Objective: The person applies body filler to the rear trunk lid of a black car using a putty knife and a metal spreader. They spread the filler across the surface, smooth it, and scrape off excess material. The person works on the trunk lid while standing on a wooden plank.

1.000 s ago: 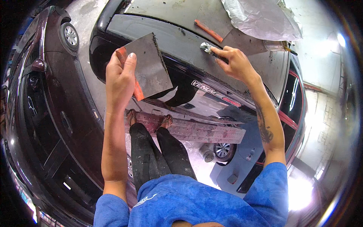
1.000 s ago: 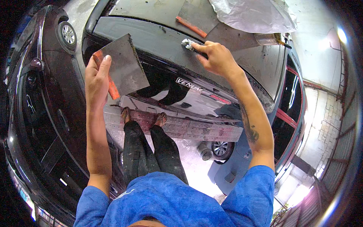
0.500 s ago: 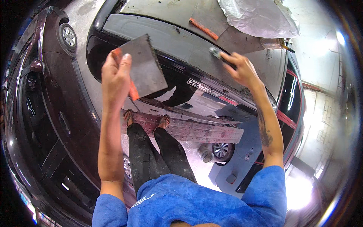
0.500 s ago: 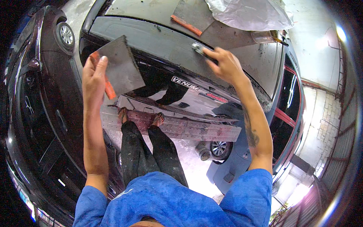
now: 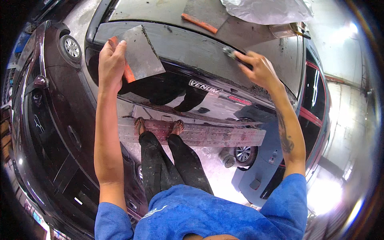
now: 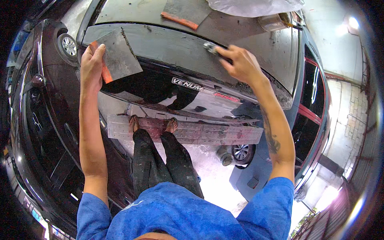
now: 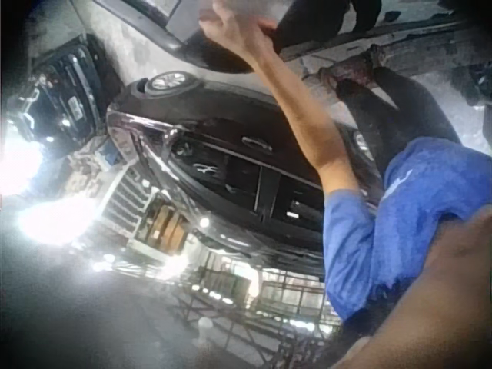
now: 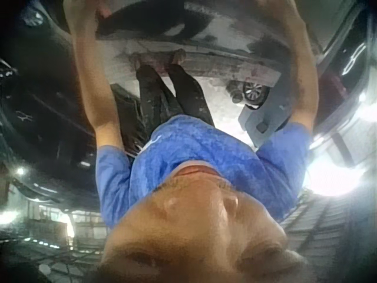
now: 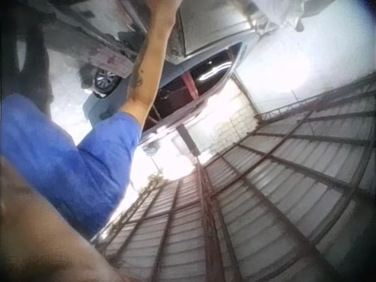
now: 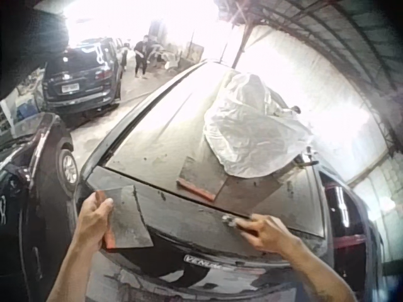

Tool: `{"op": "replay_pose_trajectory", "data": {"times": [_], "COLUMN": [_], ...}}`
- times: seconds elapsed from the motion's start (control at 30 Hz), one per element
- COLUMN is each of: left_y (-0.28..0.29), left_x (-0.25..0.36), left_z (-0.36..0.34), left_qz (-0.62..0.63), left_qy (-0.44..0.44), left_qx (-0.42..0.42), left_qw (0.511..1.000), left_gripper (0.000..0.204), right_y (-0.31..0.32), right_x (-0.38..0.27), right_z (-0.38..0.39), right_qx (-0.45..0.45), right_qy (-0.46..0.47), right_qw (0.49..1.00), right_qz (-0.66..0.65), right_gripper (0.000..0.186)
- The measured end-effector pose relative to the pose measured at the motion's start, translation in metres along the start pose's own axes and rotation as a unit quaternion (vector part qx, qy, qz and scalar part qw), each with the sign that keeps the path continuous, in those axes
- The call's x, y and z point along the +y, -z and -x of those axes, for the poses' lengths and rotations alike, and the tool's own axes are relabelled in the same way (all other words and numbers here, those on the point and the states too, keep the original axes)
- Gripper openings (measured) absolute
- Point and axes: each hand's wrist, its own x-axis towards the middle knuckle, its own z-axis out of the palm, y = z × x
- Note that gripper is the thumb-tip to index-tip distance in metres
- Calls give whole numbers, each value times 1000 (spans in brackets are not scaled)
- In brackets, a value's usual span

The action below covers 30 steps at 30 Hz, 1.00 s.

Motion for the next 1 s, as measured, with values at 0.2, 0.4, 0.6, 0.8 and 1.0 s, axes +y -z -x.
{"op": "replay_pose_trajectory", "data": {"times": [0.2, 0.4, 0.6, 0.8, 1.0], "left_y": [-7, 5, -16, -25, -23], "left_x": [0, -2, 6, 10, 13], "left_z": [1, 8, 33, 49, 60], "left_qz": [-96, -23, -58, -48, -70], "left_qy": [6, -10, -9, 60, 35], "left_qx": [-34, -13, -35, -51, -53], "left_qw": [995, 1000, 998, 996, 996], "left_gripper": [23, 20, 21, 17, 19], "right_y": [-11, 0, -1, 15, 5], "right_x": [30, 45, 46, 32, 44], "right_z": [10, 46, 35, 35, 31], "right_qx": [48, 3, 20, 18, -82], "right_qy": [87, -20, 37, 47, -53], "right_qw": [995, 1000, 999, 999, 994], "right_qz": [-11, -8, 17, -2, 41], "right_gripper": [39, 43, 39, 41, 40]}}
